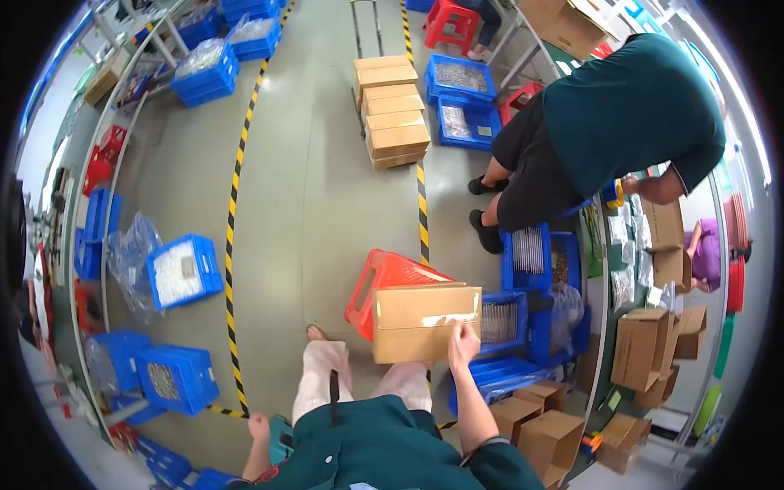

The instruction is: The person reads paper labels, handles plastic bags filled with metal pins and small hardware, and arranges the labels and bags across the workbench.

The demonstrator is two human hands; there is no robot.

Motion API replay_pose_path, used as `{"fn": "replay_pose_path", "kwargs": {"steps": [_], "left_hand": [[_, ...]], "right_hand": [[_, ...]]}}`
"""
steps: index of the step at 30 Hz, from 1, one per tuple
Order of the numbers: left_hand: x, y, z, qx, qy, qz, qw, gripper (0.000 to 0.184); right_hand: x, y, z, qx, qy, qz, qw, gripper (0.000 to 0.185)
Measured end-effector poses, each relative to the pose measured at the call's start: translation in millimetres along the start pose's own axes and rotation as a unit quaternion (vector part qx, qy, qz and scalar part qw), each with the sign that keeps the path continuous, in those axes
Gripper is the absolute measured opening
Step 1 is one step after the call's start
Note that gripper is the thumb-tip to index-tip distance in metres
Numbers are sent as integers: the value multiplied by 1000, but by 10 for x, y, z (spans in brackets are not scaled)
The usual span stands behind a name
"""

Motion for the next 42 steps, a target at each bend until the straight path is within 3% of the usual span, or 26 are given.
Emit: {"fn": "replay_pose_path", "kwargs": {"steps": [3, 6, 8, 10, 12, 14, 17, 19, 22, 24, 26, 28, 30, 31, 32, 33, 36, 38, 39, 40, 42], "left_hand": [[-338, -285, -267, -66, -120, -94, 986, 11], [-149, -1008, 31, -113, -58, -41, 991, 10], [545, -1576, 277, -92, 41, 69, 993, 12], [1917, -1882, 199, -101, 26, 193, 976, 13], [2815, -2110, 332, -128, 95, 308, 938, 16], [3651, -2174, 322, -186, 117, 335, 916, 17], [4282, -2496, 510, -236, 88, 387, 887, 17], [4366, -2881, 753, -243, 27, 400, 884, 20], [4276, -3501, 920, -274, -52, 415, 866, 23], [4170, -3921, 1024, -298, -81, 334, 891, 23], [4163, -4167, 1075, -309, -15, 185, 933, 22], [4205, -4339, 1152, -347, -37, 103, 932, 19], [4490, -4357, 1271, -358, -131, 236, 894, 14], [4150, -4779, 1856, -386, -195, 469, 770, 15], [3846, -5127, 2341, -335, -203, 683, 617, 17], [4239, -5005, 2393, -395, -220, 613, 648, 18], [5590, -4595, 2350, -511, -299, 493, 638, 21], [6378, -4532, 2595, -525, -364, 459, 618, 23], [6670, -4738, 3088, -509, -410, 497, 571, 23], [7190, -4694, 3260, -421, -342, 534, 649, 23], [8124, -4696, 3888, -397, -146, 572, 703, 21]], "right_hand": [[-424, 180, 214, -11, 78, -3, 997, 40], [-187, 120, 350, 18, 127, 26, 991, 35], [-203, 110, 380, 51, 112, 26, 992, 33], [-227, 231, 414, 84, 126, 22, 988, 31], [-217, 308, 430, 97, 139, 48, 984, 30], [-230, 302, 441, 143, 131, 42, 980, 29], [-140, 349, 502, 158, 143, 37, 976, 26], [-183, 392, 490, 176, 170, 11, 970, 23], [-257, 388, 421, 145, 188, 53, 970, 21], [-315, 380, 446, 113, 214, 71, 968, 20], [-389, 371, 442, 103, 227, 103, 963, 19], [-471, 338, 387, 96, 248, 129, 955, 20], [-499, 352, 410, 59, 285, 189, 938, 21], [-506, 384, 390, 79, 291, 220, 928, 21], [-526, 390, 408, 107, 294, 214, 926, 21], [-559, 377, 463, 135, 296, 208, 922, 22], [-591, 409, 497, 76, 273, 334, 899, 25], [-506, 398, 508, 69, 271, 385, 879, 27], [-522, 386, 530, 57, 277, 404, 870, 28], [-543, 387, 570, 44, 279, 422, 862, 29], [-565, 361, 574, 43, 271, 446, 852, 31]]}}
Point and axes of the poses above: each hand's wrist, its own y-axis away from the middle knuckle, its own z-axis out of the palm, x = y × z, the point moved 4 cm from there along -y, towards the middle knuckle, and after that the axes turned 12 degrees about x, right-handed, at the moved point
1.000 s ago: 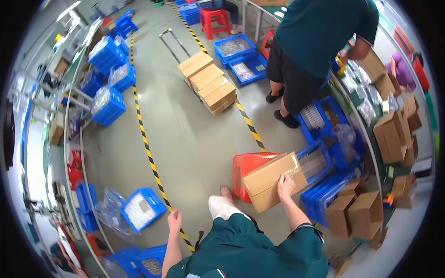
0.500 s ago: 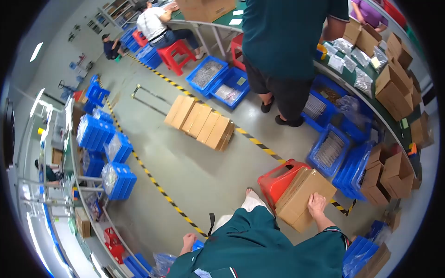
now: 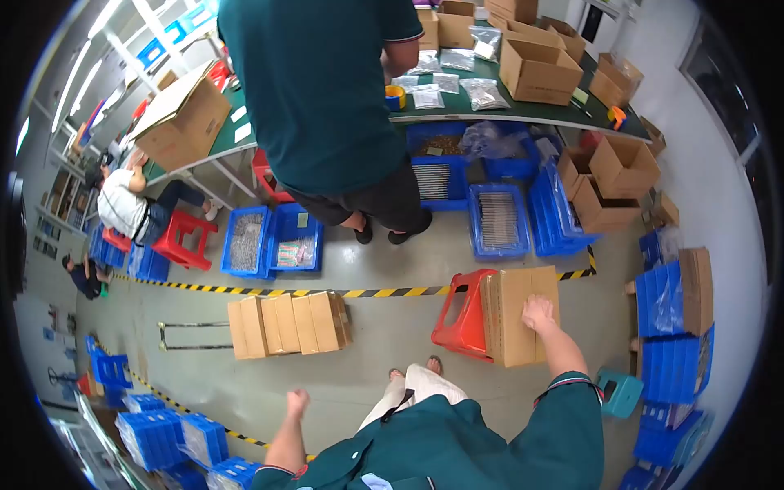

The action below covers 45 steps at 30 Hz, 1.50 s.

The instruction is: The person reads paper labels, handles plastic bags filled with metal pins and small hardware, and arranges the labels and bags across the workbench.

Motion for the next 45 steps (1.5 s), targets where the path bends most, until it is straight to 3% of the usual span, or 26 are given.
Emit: {"fn": "replay_pose_path", "kwargs": {"steps": [2, 5, 9, 12, 14, 16, 18, 20, 23, 28, 30, 34, 40, 45], "left_hand": [[1307, -325, -545, 39, 172, 47, 983, 15], [2380, -542, -771, 50, 247, 33, 967, 15], [2680, -711, -160, -98, 257, 156, 949, 17], [2498, -468, 451, -207, 128, 154, 958, 22], [2192, -337, 674, -342, -21, 200, 918, 24], [1876, -354, 602, -411, -54, 131, 901, 28], [1919, -378, 208, -298, -99, -18, 949, 26], [1905, -490, -82, -151, -12, -144, 978, 22], [1948, -692, -171, -82, 61, -172, 980, 19], [2602, -587, 70, -129, 71, -130, 981, 19], [2877, -553, 206, -206, 32, -38, 977, 20], [3010, -751, 392, -246, 3, 12, 969, 21], [3114, -1054, 410, -233, 31, -14, 972, 21], [3104, -1105, 443, -204, 32, -80, 975, 20]], "right_hand": [[1, -40, -5, -12, -3, 26, 1000, 32], [6, 8, 85, -57, -25, 71, 995, 35], [-26, 71, 108, -11, -53, 117, 992, 36], [-19, 102, 313, 45, -54, 136, 988, 35], [-3, 91, 239, 78, -44, 147, 985, 34], [-97, 161, -14, 38, -87, 156, 983, 32], [-103, 178, -78, 45, -84, 158, 983, 32], [-140, 174, -156, 49, -82, 158, 983, 32], [-158, 200, -204, 27, -115, 177, 977, 28], [-127, 211, -136, 50, -96, 166, 980, 26], [-140, 202, -140, 38, -101, 175, 979, 26], [-130, 215, -81, 51, -84, 185, 978, 25], [-140, 186, -72, -8, -56, 212, 976, 27], [-73, 282, 131, 8, -15, 207, 978, 28]]}}
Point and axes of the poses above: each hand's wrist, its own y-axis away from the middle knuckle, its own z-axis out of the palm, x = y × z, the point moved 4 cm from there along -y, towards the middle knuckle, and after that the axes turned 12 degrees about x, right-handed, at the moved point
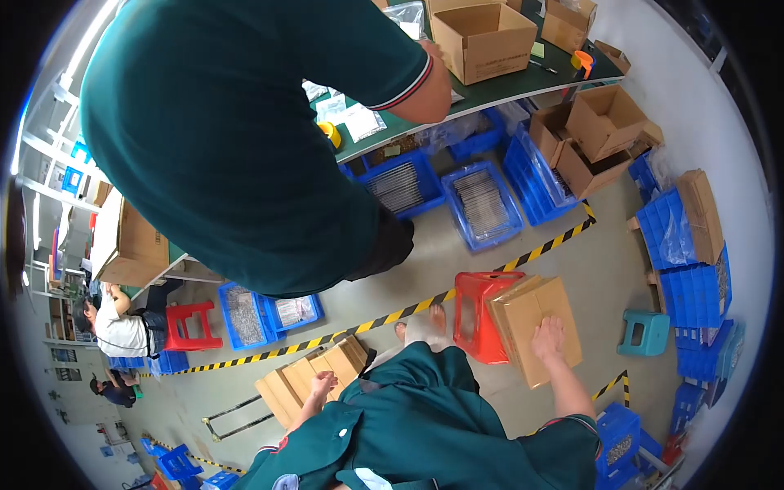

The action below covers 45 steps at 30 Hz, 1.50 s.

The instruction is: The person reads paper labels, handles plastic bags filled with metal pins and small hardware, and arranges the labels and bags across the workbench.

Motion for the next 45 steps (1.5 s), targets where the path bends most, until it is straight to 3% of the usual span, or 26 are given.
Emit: {"fn": "replay_pose_path", "kwargs": {"steps": [2, 4, 7, 12, 20, 27, 34, 40, 45], "left_hand": [[38, -33, 8, -8, -31, 0, 999, 20], [119, -28, 27, -47, -80, 8, 996, 20], [322, -87, -37, -32, -92, 20, 995, 22], [718, -160, -16, 19, -68, 3, 997, 21], [1242, 322, 149, 19, -117, -19, 993, 16], [1309, 528, 190, 38, -136, -69, 988, 16], [1351, 401, 157, 20, -135, -21, 990, 19], [1344, 425, 79, 19, -122, -2, 992, 22], [626, 246, -230, 20, -73, 3, 997, 24]], "right_hand": [[-97, -72, -116, 24, 7, -4, 1000, 28], [-123, -82, -232, -76, -13, 12, 997, 30], [-140, -117, -292, -147, -11, 11, 989, 32], [-116, -105, -276, -123, 11, -36, 992, 30], [-77, -148, -278, -214, -21, -21, 976, 27], [-104, -197, -339, -247, -15, -22, 969, 24], [-107, -167, -243, -269, 9, 3, 963, 23], [-80, -155, -251, -213, -33, -10, 976, 25], [-104, -147, -308, -186, -7, -13, 982, 29]]}}
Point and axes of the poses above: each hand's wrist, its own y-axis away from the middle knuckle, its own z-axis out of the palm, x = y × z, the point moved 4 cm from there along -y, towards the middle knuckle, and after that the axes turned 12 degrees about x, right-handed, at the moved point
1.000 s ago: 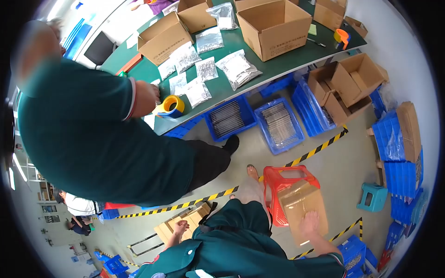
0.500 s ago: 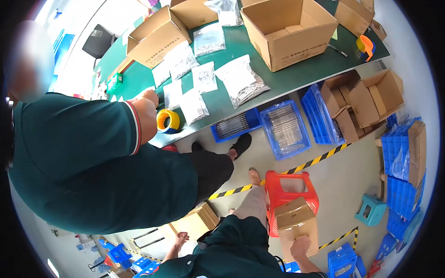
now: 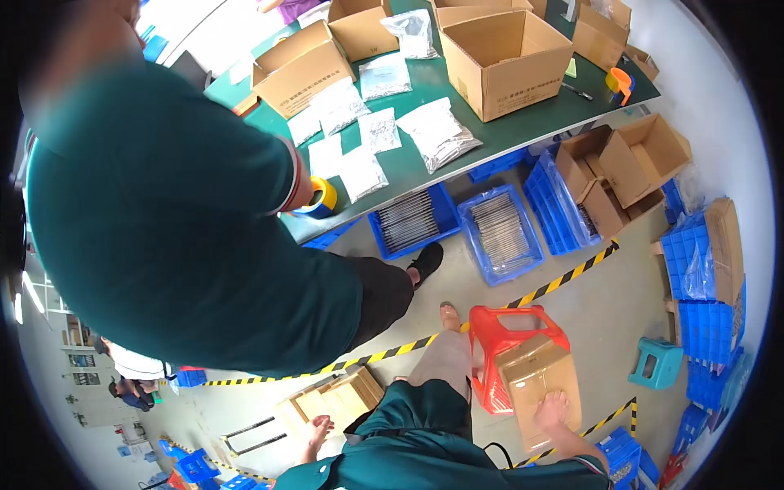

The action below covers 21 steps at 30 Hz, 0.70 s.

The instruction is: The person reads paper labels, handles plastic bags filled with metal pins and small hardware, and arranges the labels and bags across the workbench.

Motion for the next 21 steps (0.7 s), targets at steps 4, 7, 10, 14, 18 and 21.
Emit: {"fn": "replay_pose_path", "kwargs": {"steps": [4, 7, 10, 14, 18, 21], "left_hand": [[-579, 5, -249, 9, 43, 4, 999, 19], [-1205, -118, -411, 42, 88, -26, 995, 18], [-1643, -278, -431, 48, 86, -34, 995, 15], [-2035, -73, -253, 45, 124, -78, 988, 13], [-2038, -337, -78, 81, 174, -109, 975, 15], [-2055, -648, 19, 63, 207, -59, 975, 18]], "right_hand": [[-54, -1, -36, -23, 1, 41, 999, 33], [14, 0, 120, 55, 22, 51, 997, 31], [211, -184, 470, 55, 84, 62, 993, 31], [394, -355, 644, 89, 148, 61, 983, 34], [1095, -847, 1663, 155, 205, -5, 966, 36], [849, -709, 1468, 43, 245, -181, 952, 31]]}}
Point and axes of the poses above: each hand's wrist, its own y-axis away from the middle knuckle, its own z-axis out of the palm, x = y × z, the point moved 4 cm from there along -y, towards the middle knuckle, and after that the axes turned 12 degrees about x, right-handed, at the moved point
